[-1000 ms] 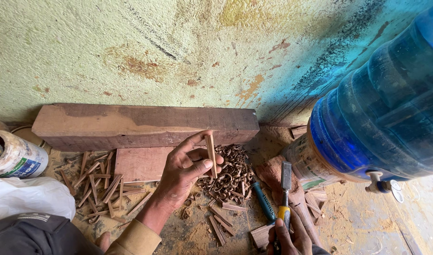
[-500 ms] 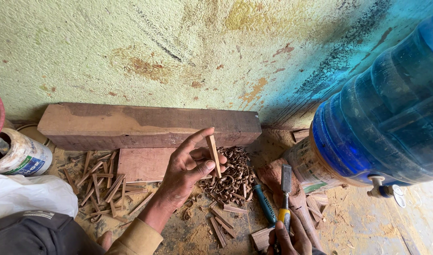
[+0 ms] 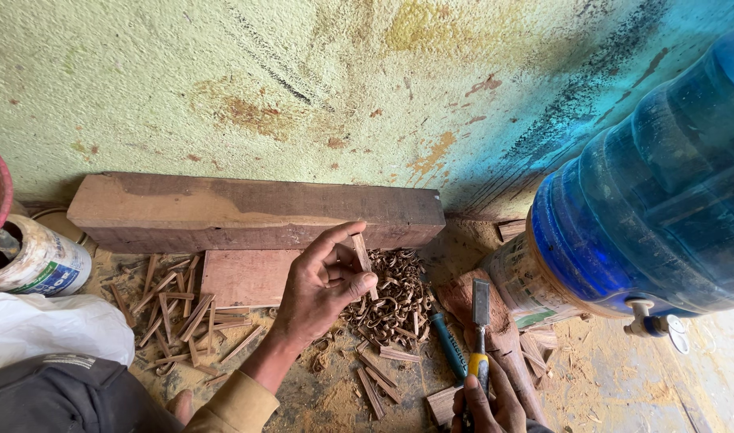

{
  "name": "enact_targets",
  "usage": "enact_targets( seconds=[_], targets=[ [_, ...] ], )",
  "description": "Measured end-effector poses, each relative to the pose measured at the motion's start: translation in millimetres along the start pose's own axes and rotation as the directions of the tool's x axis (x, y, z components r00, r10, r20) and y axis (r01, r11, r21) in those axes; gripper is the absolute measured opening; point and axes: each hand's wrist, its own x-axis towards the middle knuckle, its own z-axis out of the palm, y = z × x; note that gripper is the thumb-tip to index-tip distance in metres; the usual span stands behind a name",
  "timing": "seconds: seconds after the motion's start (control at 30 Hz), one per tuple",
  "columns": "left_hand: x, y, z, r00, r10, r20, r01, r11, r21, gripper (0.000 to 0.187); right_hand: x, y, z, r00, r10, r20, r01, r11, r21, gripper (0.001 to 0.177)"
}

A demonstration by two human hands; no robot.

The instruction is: The person uses a chisel to carve a small rectangular piece of wood held against a larger wooden block. They repeatedly chip away at the wood to shape it, creating wood shavings that accumulate on the floor.

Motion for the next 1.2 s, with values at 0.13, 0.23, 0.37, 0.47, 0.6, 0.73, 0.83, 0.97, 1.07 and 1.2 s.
enact_targets(
  seconds=[0.13,0.23,0.37,0.47,0.6,0.73,0.83,0.97,1.07,1.2],
  targets=[
    [0.3,-0.3,2.0,1.0,0.009,-0.007,-0.009,1.0,-0.024,0.064,-0.2,-2.4,-1.7,1.0,-0.007,-0.003,0.007,1.0,-0.009,0.062],
    [-0.3,-1.1,3.2,0.992,0.123,-0.019,-0.121,0.988,0.091,0.063,-1.3,-2.5,-0.6,1.0,-0.02,0.002,0.02,1.0,-0.016,0.061],
    [-0.2,-1.8,2.8,0.992,0.118,-0.048,-0.108,0.979,0.173,0.058,-2.3,-2.1,0.2,0.999,-0.046,0.001,0.046,0.997,-0.054,0.058],
    [-0.1,-1.7,3.0,0.985,0.165,-0.052,-0.151,0.967,0.203,0.054,-2.4,-4.0,0.7,1.0,-0.014,-0.008,0.013,0.997,-0.07,0.057],
    [0.5,2.9,4.4,0.983,0.174,-0.06,-0.158,0.966,0.204,0.054,-3.7,-5.9,2.0,1.0,-0.007,-0.01,0.007,0.996,-0.084,0.057],
    [-3.4,9.1,3.0,0.982,0.18,-0.054,-0.166,0.965,0.202,0.054,-3.5,-5.2,2.3,1.0,-0.005,-0.012,0.004,0.995,-0.097,0.057],
    [-2.1,7.7,2.9,0.975,0.221,-0.034,-0.211,0.959,0.187,0.053,-1.9,-2.7,2.9,1.0,-0.02,-0.01,0.019,0.997,-0.076,0.06],
    [-1.0,0.7,3.6,0.97,0.243,-0.025,-0.236,0.957,0.169,0.048,-1.8,2.5,3.0,0.998,-0.062,-0.031,0.058,0.994,-0.095,0.068],
    [0.4,-0.5,3.7,0.972,0.229,-0.05,-0.22,0.964,0.149,0.044,-2.1,4.0,-0.8,0.992,-0.128,0.002,0.128,0.989,-0.077,0.063],
    [2.8,5.1,-4.8,0.985,0.12,-0.121,-0.094,0.975,0.199,0.045,-16.9,-2.0,1.8,0.893,-0.437,0.11,0.367,0.847,0.385,0.046]
  ],
)
